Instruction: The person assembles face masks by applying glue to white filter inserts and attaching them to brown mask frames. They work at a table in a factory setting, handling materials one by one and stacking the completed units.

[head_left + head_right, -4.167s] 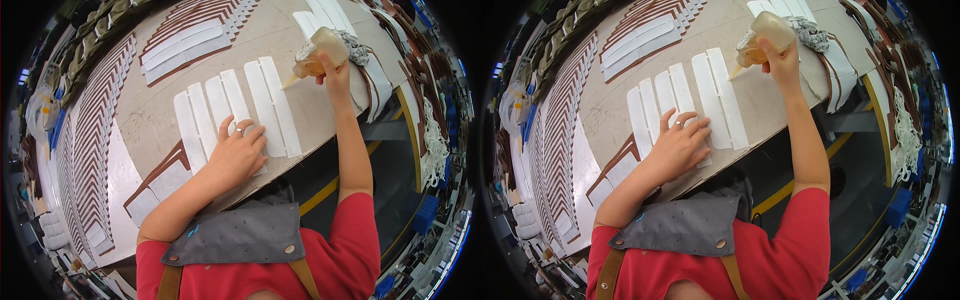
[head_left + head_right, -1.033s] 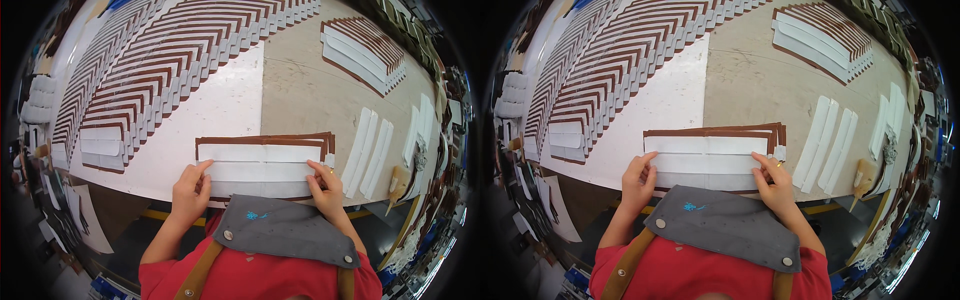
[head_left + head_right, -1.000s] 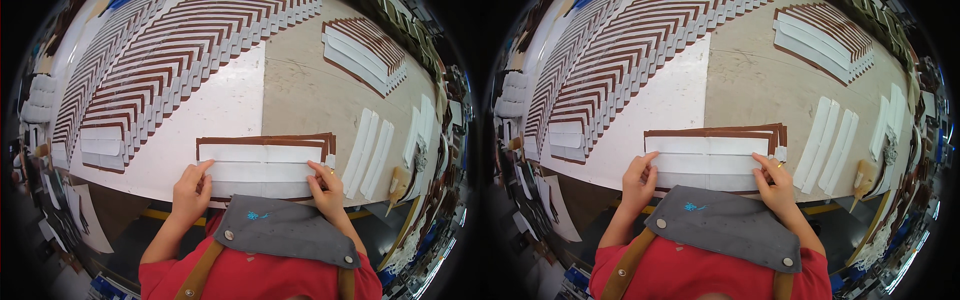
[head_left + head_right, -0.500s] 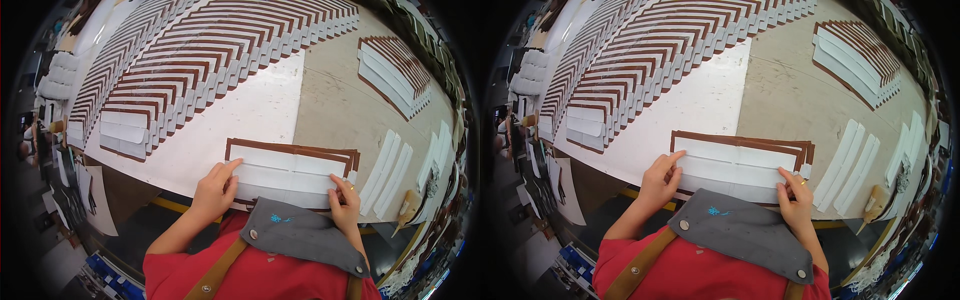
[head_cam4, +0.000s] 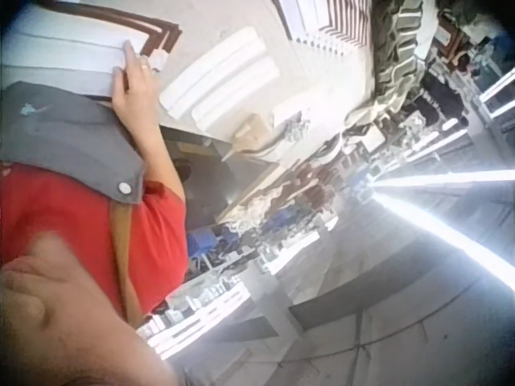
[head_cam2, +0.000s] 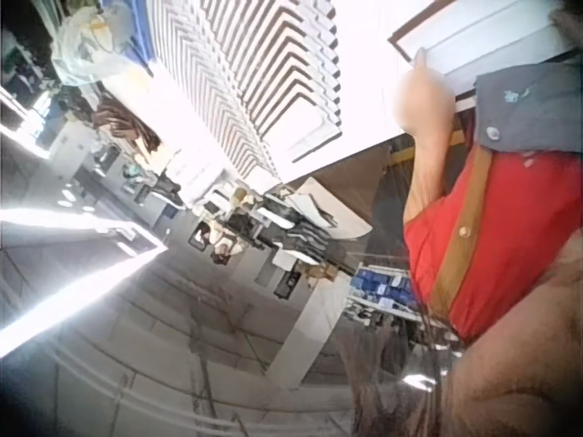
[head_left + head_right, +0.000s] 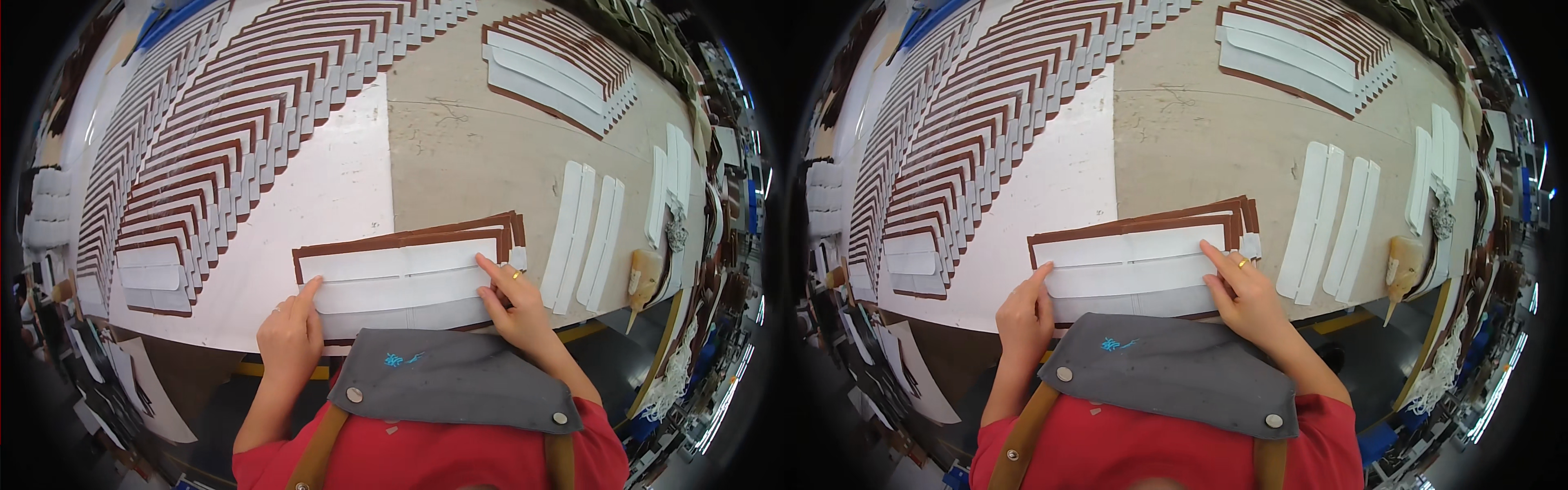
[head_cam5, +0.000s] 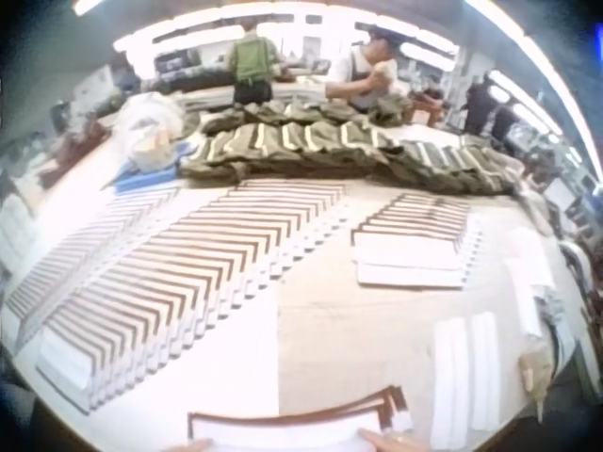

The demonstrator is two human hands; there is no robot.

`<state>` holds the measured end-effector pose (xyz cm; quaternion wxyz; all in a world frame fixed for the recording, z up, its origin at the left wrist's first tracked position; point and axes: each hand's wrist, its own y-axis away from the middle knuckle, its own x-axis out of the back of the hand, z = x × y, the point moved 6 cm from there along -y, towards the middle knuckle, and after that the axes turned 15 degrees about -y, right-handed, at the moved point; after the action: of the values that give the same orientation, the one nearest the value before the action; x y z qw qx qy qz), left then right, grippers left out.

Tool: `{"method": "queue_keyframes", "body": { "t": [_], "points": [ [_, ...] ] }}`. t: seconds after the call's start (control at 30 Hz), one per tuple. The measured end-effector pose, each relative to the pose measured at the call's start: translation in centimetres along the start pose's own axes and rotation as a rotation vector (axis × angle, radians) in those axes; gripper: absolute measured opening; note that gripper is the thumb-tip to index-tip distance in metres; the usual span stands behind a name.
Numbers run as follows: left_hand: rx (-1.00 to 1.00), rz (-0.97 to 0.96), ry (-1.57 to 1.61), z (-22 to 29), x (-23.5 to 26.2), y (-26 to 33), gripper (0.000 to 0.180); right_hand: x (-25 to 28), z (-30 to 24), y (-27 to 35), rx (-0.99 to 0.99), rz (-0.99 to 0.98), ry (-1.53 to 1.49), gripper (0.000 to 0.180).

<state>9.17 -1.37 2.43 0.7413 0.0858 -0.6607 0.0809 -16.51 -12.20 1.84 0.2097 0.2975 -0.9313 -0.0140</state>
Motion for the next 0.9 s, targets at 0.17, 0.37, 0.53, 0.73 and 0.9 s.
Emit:
{"method": "queue_keyframes", "body": {
  "t": [0.17, 0.37, 0.53, 0.73, 0.9],
  "points": [
    [-0.013, 0.001, -0.004, 0.0, 0.0, 0.0, 0.030, -0.2, -0.6, -0.1, 0.016, 0.008, 0.137, 0.036],
    [-0.025, 0.007, 0.110, -0.1, 0.5, -1.1, 0.031, 2.1, -1.2, -1.7, 0.119, 0.183, 0.241, 0.028],
    [-0.396, 0.220, 0.172, 5.2, 0.5, -2.3, 0.029, -2.9, -4.9, -3.0, 0.482, -0.050, 0.208, 0.026],
    [-0.490, 0.268, 0.079, 6.2, -2.2, -2.2, 0.030, -4.7, -3.1, -3.8, 0.500, -0.072, 0.249, 0.024],
    [-0.488, 0.282, 0.051, 6.3, -2.0, -2.3, 0.032, -4.5, -3.6, -5.8, 0.405, 0.022, 0.198, 0.020]
  ]
}}
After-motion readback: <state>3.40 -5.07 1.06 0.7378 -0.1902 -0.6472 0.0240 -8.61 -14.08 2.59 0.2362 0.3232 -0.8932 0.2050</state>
